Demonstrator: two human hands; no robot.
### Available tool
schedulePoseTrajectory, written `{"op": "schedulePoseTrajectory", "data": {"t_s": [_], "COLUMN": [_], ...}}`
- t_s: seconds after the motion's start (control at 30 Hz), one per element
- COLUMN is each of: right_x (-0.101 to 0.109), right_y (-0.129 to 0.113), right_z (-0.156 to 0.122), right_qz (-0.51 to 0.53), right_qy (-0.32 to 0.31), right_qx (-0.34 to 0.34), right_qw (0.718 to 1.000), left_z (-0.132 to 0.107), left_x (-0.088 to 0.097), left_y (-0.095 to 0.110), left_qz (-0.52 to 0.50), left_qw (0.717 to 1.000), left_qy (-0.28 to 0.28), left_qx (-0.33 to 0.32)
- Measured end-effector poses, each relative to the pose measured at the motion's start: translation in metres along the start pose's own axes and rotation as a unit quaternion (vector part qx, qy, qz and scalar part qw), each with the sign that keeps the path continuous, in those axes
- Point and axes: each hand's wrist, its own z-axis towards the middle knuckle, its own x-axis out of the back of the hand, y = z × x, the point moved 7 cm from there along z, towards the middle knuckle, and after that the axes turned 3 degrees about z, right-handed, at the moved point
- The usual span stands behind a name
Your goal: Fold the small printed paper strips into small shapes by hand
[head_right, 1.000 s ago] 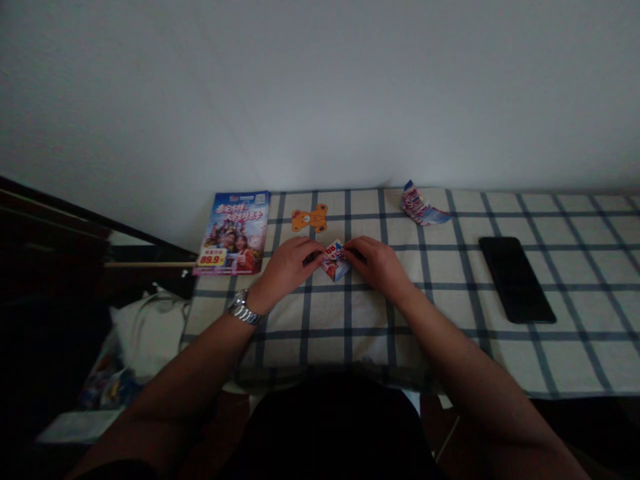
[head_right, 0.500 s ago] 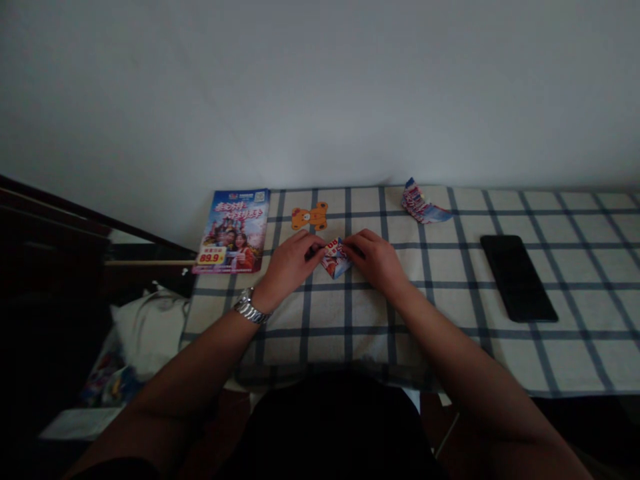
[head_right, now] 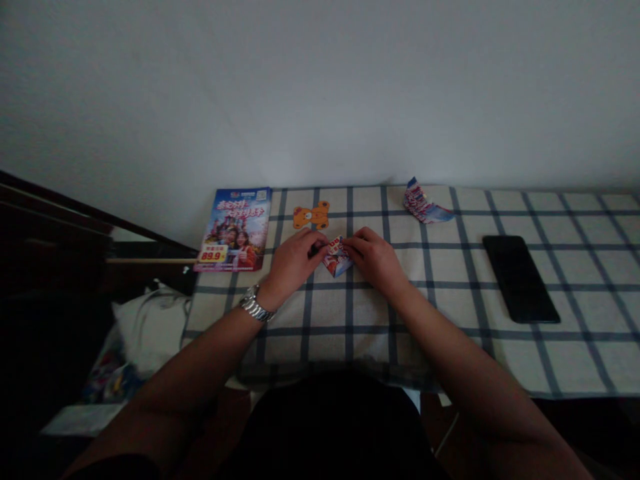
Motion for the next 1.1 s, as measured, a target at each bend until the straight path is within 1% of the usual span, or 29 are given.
{"op": "schedulePoseTrajectory", "data": {"t_s": [0.3,0.5,0.6,0.77,0.93,1.03,1.1], "right_x": [0.001,-0.003,-0.004,-0.004,-0.002,-0.001,0.001], "right_y": [-0.006,-0.01,-0.012,-0.01,-0.009,-0.009,-0.008], "right_z": [0.001,0.0,-0.001,-0.002,-0.001,-0.002,-0.003], "right_qz": [-0.002,-0.07,-0.085,-0.061,-0.045,-0.013,0.021], "right_qy": [0.0,0.001,-0.003,-0.01,-0.007,-0.005,-0.002], "right_qx": [0.004,0.027,0.025,0.009,0.013,0.005,-0.014], "right_qw": [1.0,0.997,0.996,0.998,0.999,1.0,1.0], "left_z": [0.0,0.001,0.001,0.0,-0.001,-0.002,-0.003], "left_x": [-0.001,-0.002,-0.002,-0.003,-0.003,-0.001,0.0], "left_y": [-0.001,0.0,0.0,0.0,0.001,0.003,0.004], "left_qz": [-0.011,-0.01,-0.003,0.001,0.003,-0.004,-0.026], "left_qw": [1.0,1.0,1.0,1.0,1.0,1.0,0.999], "left_qy": [0.002,-0.008,-0.014,-0.009,-0.004,0.006,0.01], "left_qx": [0.005,0.001,-0.005,-0.015,-0.019,-0.022,-0.027]}}
